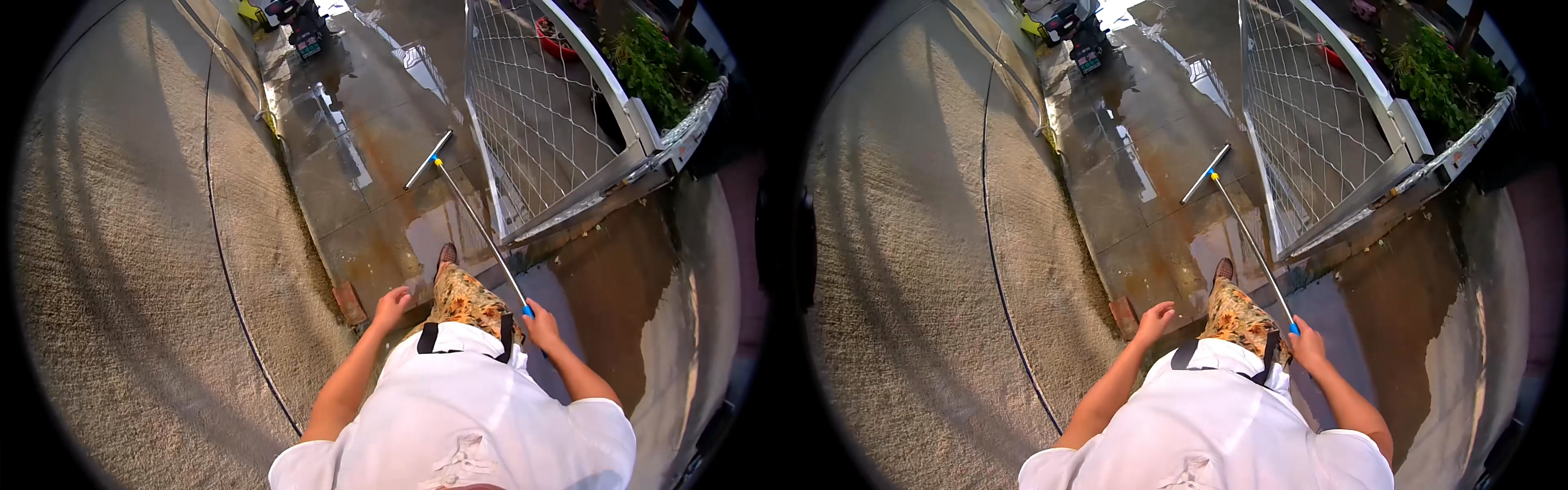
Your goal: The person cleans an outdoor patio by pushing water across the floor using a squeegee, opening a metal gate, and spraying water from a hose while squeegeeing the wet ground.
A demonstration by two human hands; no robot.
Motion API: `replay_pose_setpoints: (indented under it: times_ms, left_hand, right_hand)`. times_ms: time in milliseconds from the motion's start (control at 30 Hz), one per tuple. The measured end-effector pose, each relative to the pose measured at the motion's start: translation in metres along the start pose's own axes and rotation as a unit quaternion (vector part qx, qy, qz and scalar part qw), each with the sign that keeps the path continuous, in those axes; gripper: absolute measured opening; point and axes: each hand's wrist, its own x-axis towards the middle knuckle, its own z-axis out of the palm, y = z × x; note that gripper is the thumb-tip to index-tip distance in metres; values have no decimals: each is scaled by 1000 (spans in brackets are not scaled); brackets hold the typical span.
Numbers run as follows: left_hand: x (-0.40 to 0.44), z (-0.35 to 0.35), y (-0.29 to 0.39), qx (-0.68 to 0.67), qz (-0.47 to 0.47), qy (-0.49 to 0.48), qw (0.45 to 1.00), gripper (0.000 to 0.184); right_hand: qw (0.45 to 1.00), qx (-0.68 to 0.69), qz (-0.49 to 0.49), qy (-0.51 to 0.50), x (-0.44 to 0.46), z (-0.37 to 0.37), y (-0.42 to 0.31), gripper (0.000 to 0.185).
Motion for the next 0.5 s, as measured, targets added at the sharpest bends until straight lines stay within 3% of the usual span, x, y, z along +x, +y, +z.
replay_pose_setpoints:
  times_ms: [133,200,267,300,400,500]
  left_hand:
    - [67,-46,-11,7,-43,6,999,33]
    - [99,-72,-17,23,-72,7,997,33]
    - [133,-103,-2,37,-67,25,997,33]
    - [147,-116,6,40,-65,33,996,34]
    - [192,-147,19,14,-74,70,995,33]
    - [226,-174,33,-19,-78,99,992,33]
  right_hand:
    - [1000,-11,26,8,108,-7,-41,49]
    - [992,106,56,-32,184,3,-56,51]
    - [995,93,-22,7,278,41,-58,51]
    - [987,157,20,-36,299,24,-96,52]
    - [917,344,97,-177,373,-17,-195,62]
    - [830,490,121,-237,394,-62,-265,72]
